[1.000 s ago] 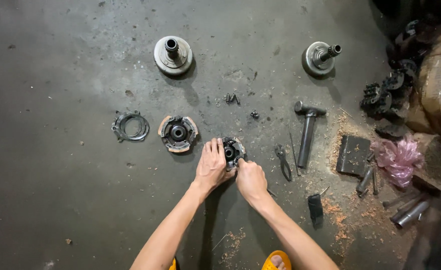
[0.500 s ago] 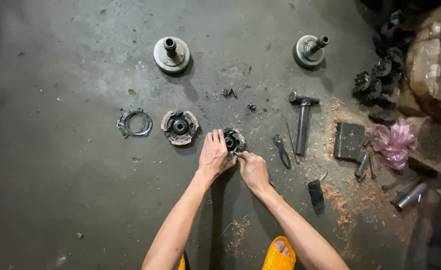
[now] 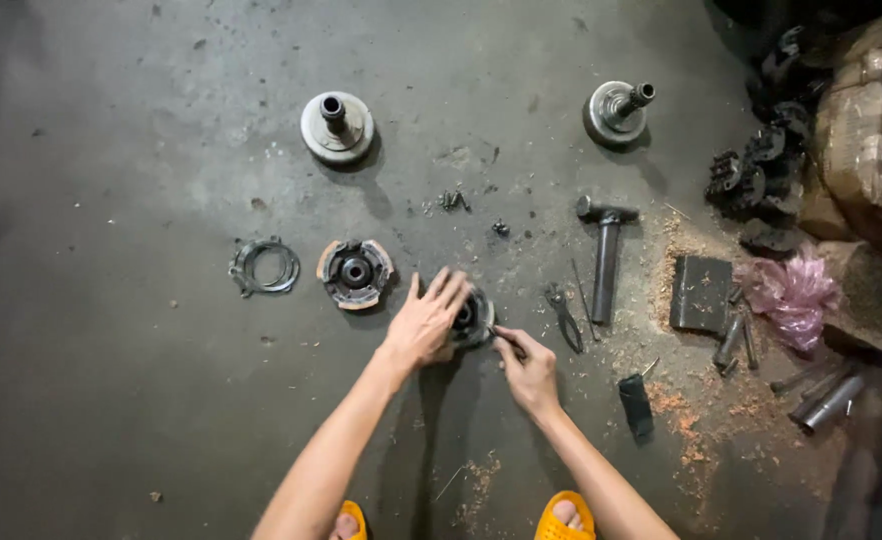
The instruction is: Repairing a motorcycle clutch assembly by manipulating springs and clips with a pick tool and pliers
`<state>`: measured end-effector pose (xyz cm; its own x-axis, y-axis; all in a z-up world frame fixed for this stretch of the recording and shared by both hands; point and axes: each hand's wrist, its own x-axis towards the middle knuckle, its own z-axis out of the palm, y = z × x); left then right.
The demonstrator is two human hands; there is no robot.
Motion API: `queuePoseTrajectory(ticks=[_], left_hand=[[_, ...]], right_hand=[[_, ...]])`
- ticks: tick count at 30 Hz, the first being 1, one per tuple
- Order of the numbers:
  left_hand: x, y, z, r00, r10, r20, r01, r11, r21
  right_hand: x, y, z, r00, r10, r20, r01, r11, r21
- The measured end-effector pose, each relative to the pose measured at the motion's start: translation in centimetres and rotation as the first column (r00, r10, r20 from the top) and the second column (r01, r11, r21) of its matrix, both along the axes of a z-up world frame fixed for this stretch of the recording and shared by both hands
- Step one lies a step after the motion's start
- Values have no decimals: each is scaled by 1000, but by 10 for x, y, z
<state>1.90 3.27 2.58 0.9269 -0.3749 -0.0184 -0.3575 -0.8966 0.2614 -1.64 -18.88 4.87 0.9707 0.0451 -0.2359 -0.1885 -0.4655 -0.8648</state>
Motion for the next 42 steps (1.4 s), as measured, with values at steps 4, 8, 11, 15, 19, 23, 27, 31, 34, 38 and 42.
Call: queuePoseTrajectory(ticks=[4,8,11,15,19,23,27,31,34,38,42], left_hand=[[18,10,27,993,8,115,-19,995,95],[0,-11,26,967,240,-82,-247,964,-99],[-13,-33,44,928,317,-194,-330,943,-34],[-10,-44,21,917,334,-218,-337,941,24],[-7,-42,5,927,328,-184,-326,944,41],[-5,-41,-12,949,290,-121,-283,956,71],[-5,-40,-42,963,236,130,-253,959,129],[-1,-37,-32,953,225,204,-239,970,47],[-2,-38,-28,946,231,227,-238,971,0],[2,-37,-32,953,210,217,-219,976,19],[-1,-42,-20,960,219,177,-222,975,0]], right_hand=[[2,-16,17,998,0,-69,-5,997,-71],[11,-17,28,993,93,-78,-101,989,-107],[20,-10,48,978,206,-41,-208,929,-306],[32,-6,39,923,384,2,-333,803,-495],[40,-8,16,877,475,-66,-422,699,-577],[60,10,14,829,531,-175,-476,506,-719],[61,29,16,811,506,-294,-540,453,-709],[33,20,40,857,512,-57,-416,623,-662],[41,23,8,867,463,-186,-442,539,-718],[36,20,8,888,414,-202,-434,603,-669],[12,1,8,917,260,302,-177,945,-276]])
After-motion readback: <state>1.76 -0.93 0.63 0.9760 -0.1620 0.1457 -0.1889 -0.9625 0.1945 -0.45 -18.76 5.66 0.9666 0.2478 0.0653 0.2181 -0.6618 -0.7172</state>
